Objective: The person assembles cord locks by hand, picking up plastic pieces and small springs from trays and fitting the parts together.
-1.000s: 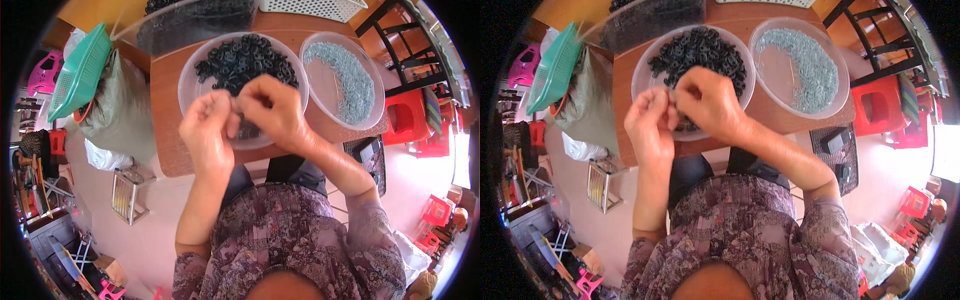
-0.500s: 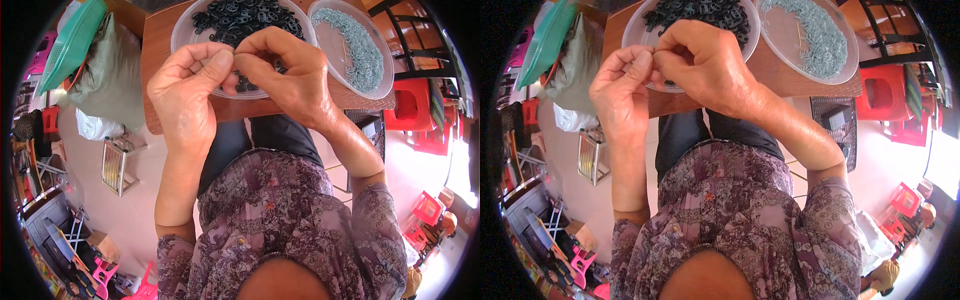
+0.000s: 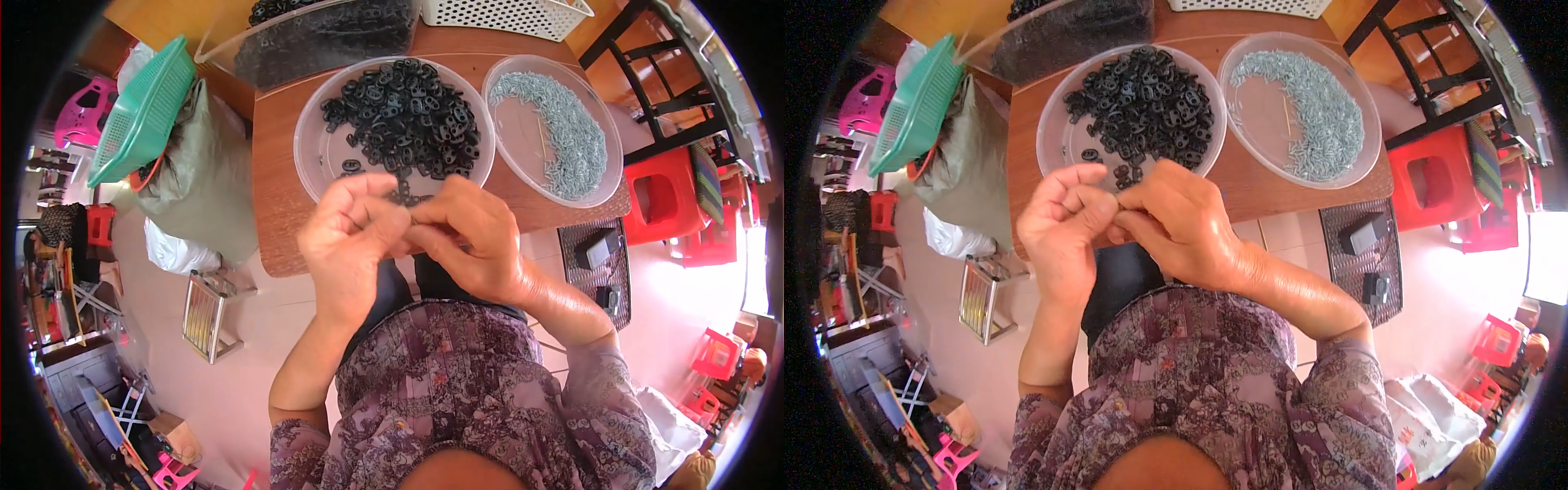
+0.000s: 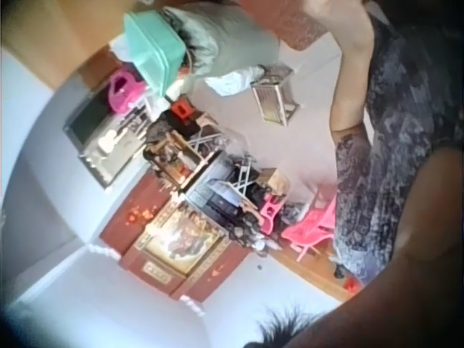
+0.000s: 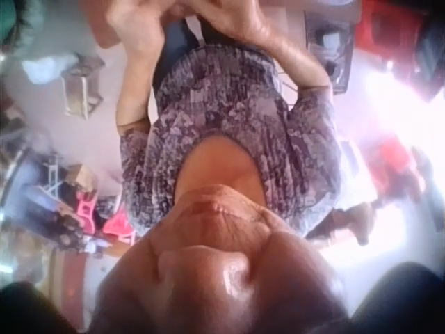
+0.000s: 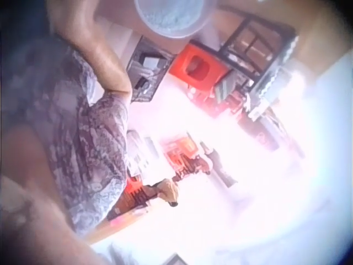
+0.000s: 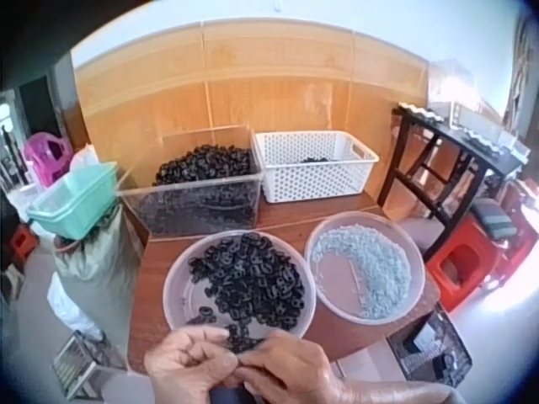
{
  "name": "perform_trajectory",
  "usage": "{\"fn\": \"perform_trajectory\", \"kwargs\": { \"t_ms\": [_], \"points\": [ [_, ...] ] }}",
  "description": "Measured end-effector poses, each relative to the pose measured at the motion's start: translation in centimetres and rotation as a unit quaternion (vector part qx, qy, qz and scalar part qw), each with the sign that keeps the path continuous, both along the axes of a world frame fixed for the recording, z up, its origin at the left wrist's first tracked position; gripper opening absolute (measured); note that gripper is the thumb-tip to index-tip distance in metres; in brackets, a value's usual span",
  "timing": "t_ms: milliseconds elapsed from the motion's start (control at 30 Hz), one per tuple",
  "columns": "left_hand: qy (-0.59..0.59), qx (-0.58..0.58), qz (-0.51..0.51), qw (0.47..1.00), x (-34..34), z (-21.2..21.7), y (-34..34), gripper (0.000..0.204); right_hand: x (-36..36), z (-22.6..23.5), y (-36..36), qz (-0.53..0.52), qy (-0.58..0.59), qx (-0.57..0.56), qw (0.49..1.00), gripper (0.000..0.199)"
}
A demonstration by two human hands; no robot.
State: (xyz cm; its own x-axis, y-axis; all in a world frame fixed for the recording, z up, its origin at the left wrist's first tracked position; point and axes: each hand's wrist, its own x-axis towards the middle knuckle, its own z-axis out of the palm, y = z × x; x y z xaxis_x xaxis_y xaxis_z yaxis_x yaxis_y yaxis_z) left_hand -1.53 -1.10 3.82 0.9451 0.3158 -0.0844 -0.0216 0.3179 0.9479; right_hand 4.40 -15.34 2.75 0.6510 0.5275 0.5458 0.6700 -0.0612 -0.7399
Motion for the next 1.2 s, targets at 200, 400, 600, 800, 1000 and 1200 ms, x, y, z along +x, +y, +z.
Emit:
{"fn": "perform_trajectory", "kwargs": {
  "t_ms": [200,400,600,800,1000,1200],
  "points": [
    [0.011,0.136,0.009,0.991,0.9,-0.6,1.7,0.018,0.9,-0.7,-0.8,0.006,-0.01,0.042,0.999,0.011],
    [-0.044,0.446,0.047,0.893,3.1,-1.3,5.0,0.015,2.0,-0.1,-2.9,-0.013,0.088,0.003,0.996,0.009],
    [-0.098,0.683,-0.102,0.717,5.7,-1.9,3.7,0.021,1.9,0.0,-3.7,-0.084,0.187,0.011,0.979,0.005],
    [-0.086,0.743,-0.148,0.647,6.8,-2.8,3.2,0.024,2.0,-0.5,-4.4,-0.083,0.223,0.003,0.971,0.006],
    [-0.038,0.665,-0.193,0.72,6.4,-2.0,3.8,0.019,2.2,-0.3,-4.6,-0.084,0.188,0.002,0.979,0.006],
    [0.005,0.571,-0.149,0.807,5.2,-0.3,4.2,0.01,2.3,-0.4,-3.6,-0.064,0.164,0.018,0.984,0.006]
  ]
}}
